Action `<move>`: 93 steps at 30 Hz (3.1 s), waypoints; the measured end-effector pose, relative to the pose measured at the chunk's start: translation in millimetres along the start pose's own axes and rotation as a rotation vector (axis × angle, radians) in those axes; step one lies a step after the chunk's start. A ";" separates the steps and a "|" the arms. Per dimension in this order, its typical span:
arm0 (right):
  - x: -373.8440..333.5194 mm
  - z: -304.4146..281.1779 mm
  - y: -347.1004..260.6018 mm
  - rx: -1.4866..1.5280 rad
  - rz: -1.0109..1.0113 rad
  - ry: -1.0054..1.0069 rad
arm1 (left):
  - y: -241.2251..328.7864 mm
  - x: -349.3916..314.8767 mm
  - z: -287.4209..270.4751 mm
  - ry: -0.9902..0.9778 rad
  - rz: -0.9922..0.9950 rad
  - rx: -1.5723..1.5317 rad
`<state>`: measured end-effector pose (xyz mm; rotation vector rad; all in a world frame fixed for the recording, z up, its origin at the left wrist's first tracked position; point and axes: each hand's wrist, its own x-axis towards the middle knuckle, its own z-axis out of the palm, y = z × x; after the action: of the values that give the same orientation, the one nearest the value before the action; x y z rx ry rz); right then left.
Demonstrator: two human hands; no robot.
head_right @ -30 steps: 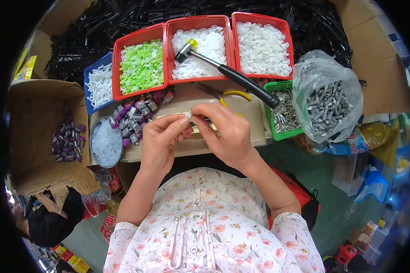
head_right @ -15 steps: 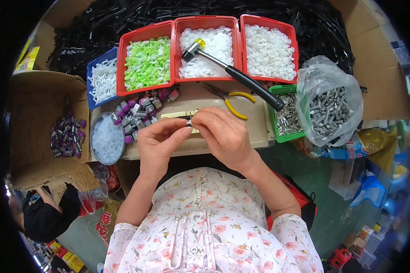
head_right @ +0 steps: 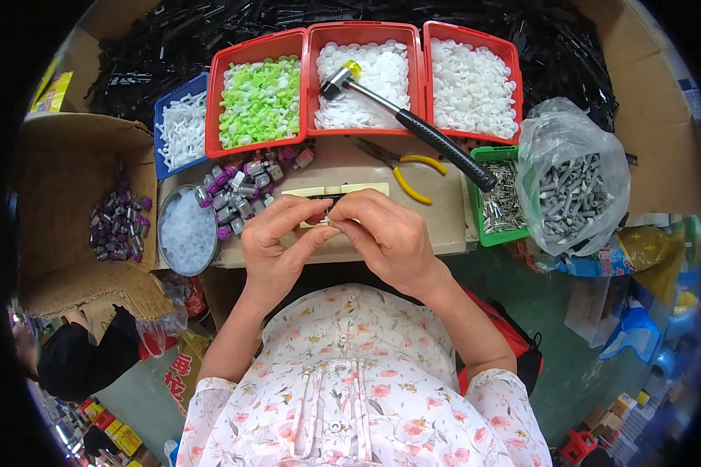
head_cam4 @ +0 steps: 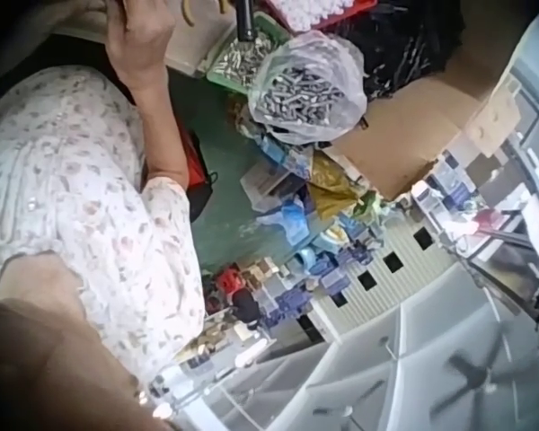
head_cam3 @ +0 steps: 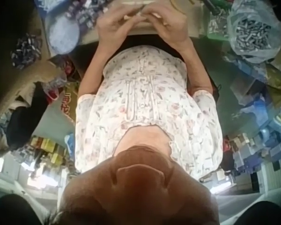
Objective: Assembling small plastic components into a base using a hammer and manual dexterity.
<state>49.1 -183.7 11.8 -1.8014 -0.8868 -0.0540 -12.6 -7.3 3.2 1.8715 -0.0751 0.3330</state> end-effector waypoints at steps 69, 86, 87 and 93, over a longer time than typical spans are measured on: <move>-49.4 -133.1 35.2 -0.748 0.413 0.172 | -4.0 186.4 120.0 -0.359 0.595 0.420; -34.2 -118.4 9.9 -0.107 0.350 0.534 | 35.2 160.4 98.5 -0.300 -0.165 -0.268; -27.6 -111.2 5.9 0.043 0.311 0.538 | 44.4 149.2 88.3 -0.343 -0.406 -0.427; 1.4 -69.2 0.3 0.017 0.084 0.390 | 12.9 90.7 58.8 -0.340 -0.586 -0.979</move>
<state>75.6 -240.4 41.5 -1.7307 -0.5319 -0.3317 82.7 -56.4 22.4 0.8891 0.0743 -0.3855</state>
